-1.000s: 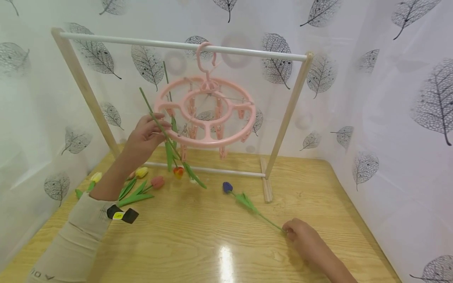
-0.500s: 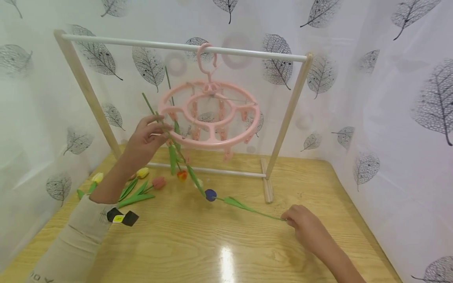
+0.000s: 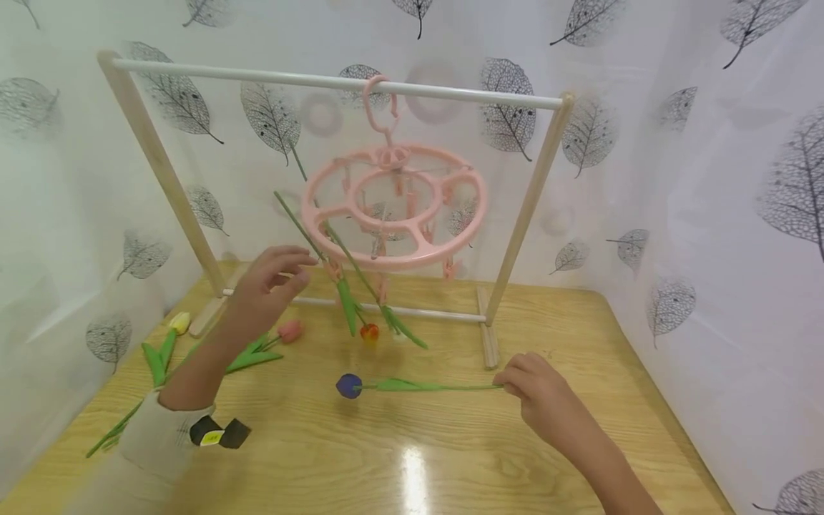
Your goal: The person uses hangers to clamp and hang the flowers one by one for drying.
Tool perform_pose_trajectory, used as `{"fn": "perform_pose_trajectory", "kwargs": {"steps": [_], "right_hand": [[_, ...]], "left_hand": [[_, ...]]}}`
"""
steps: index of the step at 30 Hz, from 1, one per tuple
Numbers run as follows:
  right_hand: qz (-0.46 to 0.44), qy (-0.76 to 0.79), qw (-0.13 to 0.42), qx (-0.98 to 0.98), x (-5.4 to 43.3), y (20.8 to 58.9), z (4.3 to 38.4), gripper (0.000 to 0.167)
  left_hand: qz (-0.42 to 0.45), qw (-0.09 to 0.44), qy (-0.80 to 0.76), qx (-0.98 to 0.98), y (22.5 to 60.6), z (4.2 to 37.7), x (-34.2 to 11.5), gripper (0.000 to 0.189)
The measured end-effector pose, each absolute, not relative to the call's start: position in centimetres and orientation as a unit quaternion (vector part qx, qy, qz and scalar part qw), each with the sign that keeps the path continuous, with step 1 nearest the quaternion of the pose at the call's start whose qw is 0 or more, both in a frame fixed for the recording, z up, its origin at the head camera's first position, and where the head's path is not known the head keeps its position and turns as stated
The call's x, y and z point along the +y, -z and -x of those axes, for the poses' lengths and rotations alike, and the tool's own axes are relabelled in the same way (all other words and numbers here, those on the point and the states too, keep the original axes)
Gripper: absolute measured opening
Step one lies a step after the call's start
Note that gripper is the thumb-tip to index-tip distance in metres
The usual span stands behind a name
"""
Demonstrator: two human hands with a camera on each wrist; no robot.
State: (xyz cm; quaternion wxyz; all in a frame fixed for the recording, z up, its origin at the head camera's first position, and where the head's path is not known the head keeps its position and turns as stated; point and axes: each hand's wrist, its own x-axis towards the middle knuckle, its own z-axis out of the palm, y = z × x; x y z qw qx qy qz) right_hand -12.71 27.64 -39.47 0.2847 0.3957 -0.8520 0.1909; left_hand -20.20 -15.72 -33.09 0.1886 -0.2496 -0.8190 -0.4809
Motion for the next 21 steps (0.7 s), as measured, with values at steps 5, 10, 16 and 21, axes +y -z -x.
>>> {"fn": "perform_pose_trajectory", "kwargs": {"steps": [5, 10, 16, 21], "right_hand": [[-0.408, -0.207, 0.287, -0.842, 25.7, 38.3, 13.4, 0.025], [-0.429, -0.222, 0.309, -0.819, 23.3, 37.3, 14.3, 0.027], [-0.408, -0.202, 0.302, -0.838, 20.9, 36.1, 15.0, 0.028], [-0.388, -0.175, 0.304, -0.852, 19.9, 35.0, 15.5, 0.024]], "left_hand": [[0.263, 0.136, 0.458, -0.838, 34.1, 18.1, -12.9, 0.021], [0.314, 0.055, 0.446, -0.837, 35.0, 17.0, -10.1, 0.019], [0.342, -0.036, 0.434, -0.833, 36.1, 17.3, -8.2, 0.023], [0.347, -0.063, 0.44, -0.826, 36.3, 18.1, -7.8, 0.027]]}}
